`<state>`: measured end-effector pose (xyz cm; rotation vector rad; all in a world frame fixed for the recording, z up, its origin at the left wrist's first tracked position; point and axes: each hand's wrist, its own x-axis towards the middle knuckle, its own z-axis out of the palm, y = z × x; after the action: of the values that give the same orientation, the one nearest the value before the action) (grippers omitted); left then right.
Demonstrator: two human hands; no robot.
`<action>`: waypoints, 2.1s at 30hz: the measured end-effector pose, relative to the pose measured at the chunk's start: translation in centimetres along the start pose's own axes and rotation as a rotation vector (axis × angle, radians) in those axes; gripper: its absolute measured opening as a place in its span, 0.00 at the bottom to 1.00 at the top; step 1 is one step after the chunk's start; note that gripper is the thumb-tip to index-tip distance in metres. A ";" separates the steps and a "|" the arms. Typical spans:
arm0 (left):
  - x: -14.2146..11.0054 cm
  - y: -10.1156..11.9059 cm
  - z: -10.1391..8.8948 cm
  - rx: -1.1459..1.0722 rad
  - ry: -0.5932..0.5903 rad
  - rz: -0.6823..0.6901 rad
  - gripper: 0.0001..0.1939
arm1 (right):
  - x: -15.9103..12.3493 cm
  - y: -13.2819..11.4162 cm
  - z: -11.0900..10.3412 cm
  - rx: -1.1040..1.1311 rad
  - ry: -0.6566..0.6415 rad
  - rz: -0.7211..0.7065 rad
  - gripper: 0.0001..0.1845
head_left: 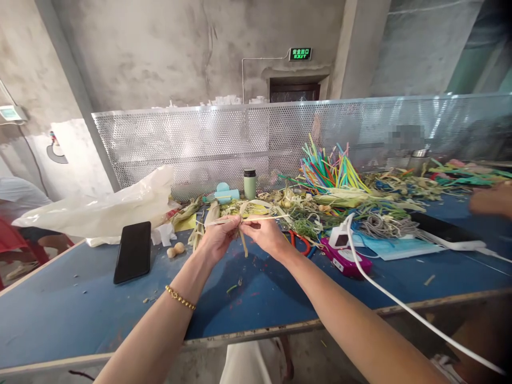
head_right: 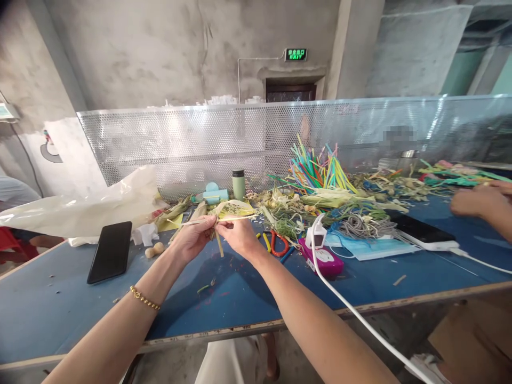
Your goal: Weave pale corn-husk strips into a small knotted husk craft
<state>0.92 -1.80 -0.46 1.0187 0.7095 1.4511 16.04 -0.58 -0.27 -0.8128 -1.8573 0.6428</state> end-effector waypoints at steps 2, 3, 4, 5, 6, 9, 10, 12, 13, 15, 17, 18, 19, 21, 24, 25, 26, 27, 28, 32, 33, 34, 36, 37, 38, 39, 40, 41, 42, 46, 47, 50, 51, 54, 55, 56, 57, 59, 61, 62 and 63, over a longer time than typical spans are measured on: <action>-0.1 0.0 0.0 0.037 -0.025 0.040 0.18 | -0.1 -0.2 -0.2 0.021 -0.009 0.045 0.12; -0.1 0.1 -0.1 0.057 -0.039 0.067 0.18 | -0.2 -0.4 -0.3 0.039 -0.020 0.087 0.11; -0.1 0.1 -0.1 0.074 -0.055 0.090 0.18 | -0.2 -0.6 -0.4 0.059 -0.032 0.131 0.11; -0.1 0.2 -0.1 0.087 -0.071 0.100 0.18 | -0.3 -0.8 -0.4 0.083 -0.046 0.170 0.11; -0.1 0.3 -0.2 0.097 -0.086 0.097 0.18 | -0.4 -1.0 -0.4 0.111 -0.058 0.200 0.12; -0.1 0.5 -0.3 0.126 -0.128 0.049 0.18 | -0.5 -1.3 -0.4 0.207 -0.094 0.243 0.13; -0.1 0.5 -0.3 0.138 -0.137 0.041 0.17 | -0.5 -1.4 -0.3 0.244 -0.104 0.256 0.12; -0.1 0.5 -0.4 0.158 -0.150 0.056 0.17 | -0.4 -1.3 -0.1 0.325 -0.110 0.286 0.11; -0.1 0.4 -0.4 0.163 -0.152 0.068 0.17 | -0.4 -1.3 0.0 0.360 -0.103 0.301 0.11; 0.0 0.2 -0.5 0.164 -0.152 0.086 0.18 | -0.3 -1.1 0.2 0.400 -0.067 0.326 0.11; 0.2 0.1 -0.5 0.149 -0.131 0.093 0.17 | -0.3 -1.0 0.4 0.392 -0.040 0.332 0.12; 0.2 0.0 -0.5 0.135 -0.117 0.093 0.17 | -0.3 -0.9 0.5 0.381 -0.032 0.326 0.13; 0.2 0.0 -0.5 0.118 -0.104 0.089 0.17 | -0.3 -0.9 0.5 0.370 -0.029 0.316 0.14; 0.2 -0.1 -0.5 0.078 -0.080 0.070 0.16 | -0.4 -0.9 0.5 0.351 -0.032 0.287 0.17; 0.2 0.1 -0.4 0.015 -0.029 0.035 0.14 | -0.5 -0.9 0.5 0.335 -0.030 0.267 0.19; 0.1 0.2 -0.3 -0.005 -0.006 0.027 0.13 | -0.5 -1.0 0.6 0.332 -0.026 0.267 0.19; 0.1 0.3 -0.2 -0.021 0.017 0.021 0.13 | -0.5 -1.0 0.6 0.330 -0.023 0.269 0.19; 0.0 0.4 -0.2 -0.033 0.035 0.017 0.12 | -0.5 -1.0 0.6 0.329 -0.020 0.272 0.18; 0.0 0.5 -0.1 -0.038 0.049 0.016 0.12 | -0.5 -1.0 0.6 0.328 -0.018 0.274 0.17; -0.1 0.7 0.0 -0.030 0.066 0.017 0.11 | -0.6 -1.2 0.6 0.325 -0.024 0.275 0.13; -0.1 0.7 0.0 -0.032 0.071 0.014 0.11 | -0.6 -1.2 0.6 0.323 -0.026 0.275 0.12; -0.1 0.7 0.1 -0.036 0.077 0.011 0.11 | -0.6 -1.3 0.6 0.322 -0.030 0.275 0.12; -0.2 0.8 0.1 -0.050 0.089 0.007 0.10 | -0.6 -1.3 0.6 0.318 -0.035 0.273 0.12; -0.2 0.8 0.1 -0.056 0.091 0.005 0.10 | -0.6 -1.3 0.6 0.317 -0.038 0.272 0.12; -0.2 0.8 0.1 -0.062 0.094 0.001 0.10 | -0.6 -1.3 0.6 0.318 -0.040 0.271 0.12; -0.2 0.8 0.1 -0.066 0.097 -0.004 0.10 | -0.6 -1.3 0.6 0.320 -0.044 0.269 0.12; -0.2 0.9 0.2 -0.069 0.100 -0.010 0.10 | -0.6 -1.3 0.6 0.323 -0.046 0.266 0.13; -0.2 0.9 0.2 -0.073 0.101 -0.017 0.10 | -0.6 -1.2 0.6 0.325 -0.047 0.263 0.13; -0.2 1.0 0.2 -0.077 0.099 -0.027 0.10 | -0.6 -1.2 0.6 0.327 -0.046 0.261 0.13; -0.2 1.3 0.2 -0.084 0.075 -0.047 0.07 | -0.7 -1.3 0.6 0.327 -0.033 0.268 0.11; -0.2 1.3 0.1 -0.082 0.070 -0.046 0.06 | -0.7 -1.3 0.6 0.327 -0.035 0.271 0.11; -0.2 1.3 -0.1 -0.067 0.043 -0.046 0.07 | -0.7 -1.3 0.6 0.321 -0.051 0.263 0.11; -0.1 1.2 -0.1 -0.059 0.034 -0.049 0.07 | -0.7 -1.3 0.6 0.316 -0.054 0.256 0.12; -0.1 1.0 -0.1 -0.049 0.051 -0.032 0.09 | -0.7 -1.3 0.6 0.300 -0.057 0.244 0.13; -0.1 0.9 -0.1 -0.051 0.063 -0.022 0.09 | -0.7 -1.2 0.6 0.297 -0.058 0.242 0.13; -0.1 0.9 -0.1 -0.054 0.075 -0.015 0.10 | -0.7 -1.2 0.7 0.295 -0.060 0.240 0.13; -0.1 0.8 0.0 -0.057 0.087 -0.012 0.10 | -0.7 -1.1 0.7 0.292 -0.062 0.238 0.13; -0.1 0.8 0.1 -0.067 0.115 -0.023 0.09 | -0.7 -1.0 0.8 0.286 -0.069 0.235 0.13; -0.2 0.8 0.2 -0.079 0.148 -0.041 0.09 | -0.7 -1.0 0.8 0.275 -0.074 0.235 0.13; -0.2 0.8 0.3 -0.086 0.163 -0.046 0.08 | -0.7 -1.0 0.8 0.269 -0.077 0.236 0.13; -0.2 0.8 0.3 -0.093 0.174 -0.047 0.08 | -0.7 -1.0 0.8 0.263 -0.079 0.235 0.13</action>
<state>0.82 -2.13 0.31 0.8062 0.7785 1.5304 15.30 -1.80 -0.29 -0.8462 -1.7135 1.0567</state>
